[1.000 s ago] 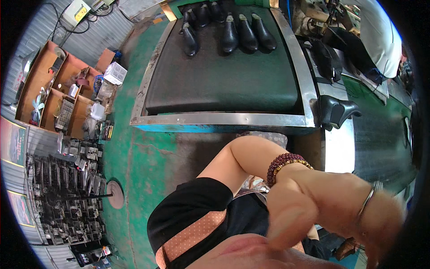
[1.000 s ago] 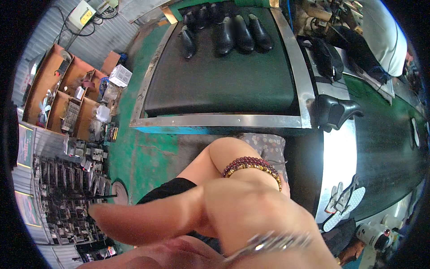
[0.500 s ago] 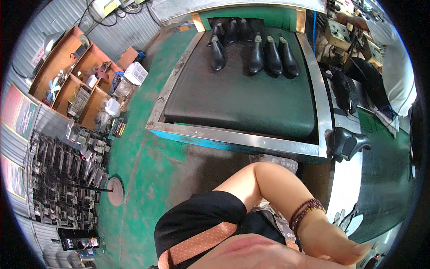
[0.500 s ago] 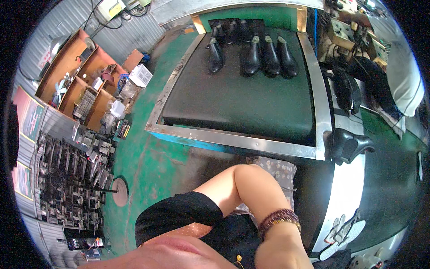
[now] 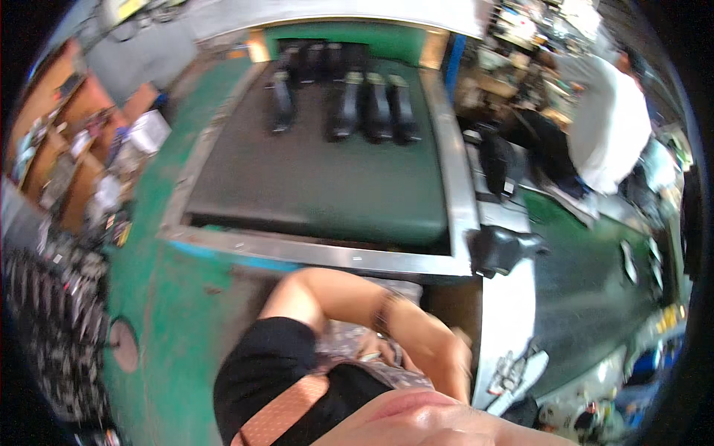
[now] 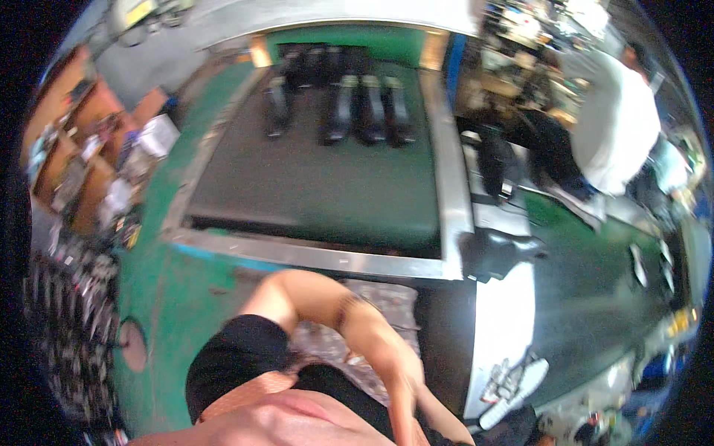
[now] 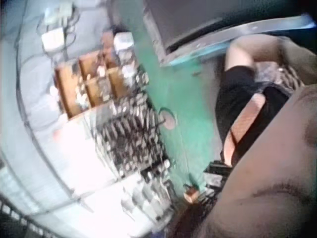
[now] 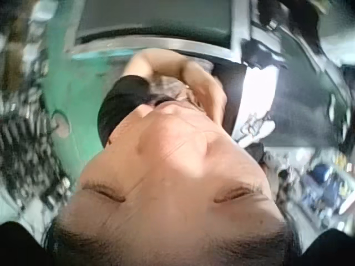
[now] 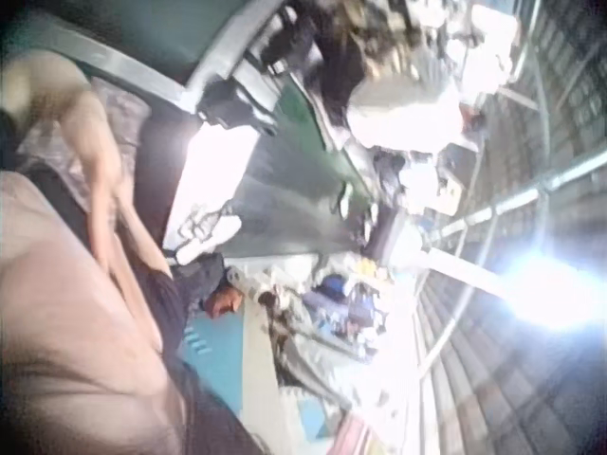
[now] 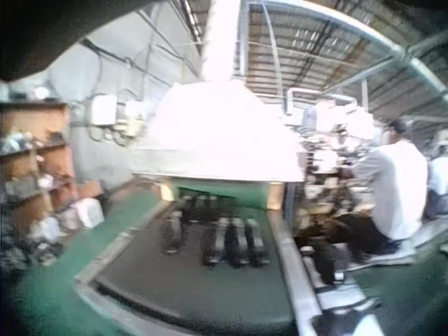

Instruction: Using a hammer to secure or shape shoe uppers onto lasts on a conveyor belt.

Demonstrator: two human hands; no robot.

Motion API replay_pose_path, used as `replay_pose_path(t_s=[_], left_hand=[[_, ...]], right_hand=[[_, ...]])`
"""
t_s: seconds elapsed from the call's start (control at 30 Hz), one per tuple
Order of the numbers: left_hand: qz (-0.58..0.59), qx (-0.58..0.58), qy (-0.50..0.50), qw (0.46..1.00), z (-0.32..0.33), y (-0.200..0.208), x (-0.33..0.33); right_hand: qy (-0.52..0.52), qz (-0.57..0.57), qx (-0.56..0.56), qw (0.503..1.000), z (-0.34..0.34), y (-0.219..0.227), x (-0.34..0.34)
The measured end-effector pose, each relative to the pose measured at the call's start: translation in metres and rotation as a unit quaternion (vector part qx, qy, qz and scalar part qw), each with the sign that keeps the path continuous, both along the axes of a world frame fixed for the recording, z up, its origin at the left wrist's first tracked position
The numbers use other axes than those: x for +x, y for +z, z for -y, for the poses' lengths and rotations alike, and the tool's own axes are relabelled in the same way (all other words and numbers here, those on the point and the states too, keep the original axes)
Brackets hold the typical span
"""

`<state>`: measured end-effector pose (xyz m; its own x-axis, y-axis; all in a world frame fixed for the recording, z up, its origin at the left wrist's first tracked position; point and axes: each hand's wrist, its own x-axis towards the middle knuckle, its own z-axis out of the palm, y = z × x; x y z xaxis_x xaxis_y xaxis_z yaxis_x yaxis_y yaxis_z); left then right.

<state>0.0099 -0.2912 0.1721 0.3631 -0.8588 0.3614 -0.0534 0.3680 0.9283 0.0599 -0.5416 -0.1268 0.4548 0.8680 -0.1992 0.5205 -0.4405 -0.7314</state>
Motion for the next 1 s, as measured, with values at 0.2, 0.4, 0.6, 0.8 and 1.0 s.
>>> replay_pose_path(t_s=[0.2,0.4,0.6,0.8,1.0], left_hand=[[0.116,0.299,0.643,0.695,-0.128,-0.078,0.081],[0.148,0.583,0.766,0.227,-0.331,-0.193,0.125],[-0.019,0.641,0.753,0.146,-0.404,-0.262,0.172],[0.056,0.662,0.741,0.098,-0.425,-0.276,0.167],[0.111,0.688,0.716,0.019,-0.404,-0.308,0.13]], right_hand=[[-0.131,-0.08,-0.025,0.988,0.032,0.003,0.005],[-0.097,-0.181,-0.068,0.976,0.023,0.015,0.023],[-0.084,-0.211,-0.05,0.973,0.028,0.033,0.025],[-0.075,-0.172,-0.006,0.982,0.022,0.032,0.021],[-0.109,-0.206,0.028,0.972,0.026,-0.004,0.018]])
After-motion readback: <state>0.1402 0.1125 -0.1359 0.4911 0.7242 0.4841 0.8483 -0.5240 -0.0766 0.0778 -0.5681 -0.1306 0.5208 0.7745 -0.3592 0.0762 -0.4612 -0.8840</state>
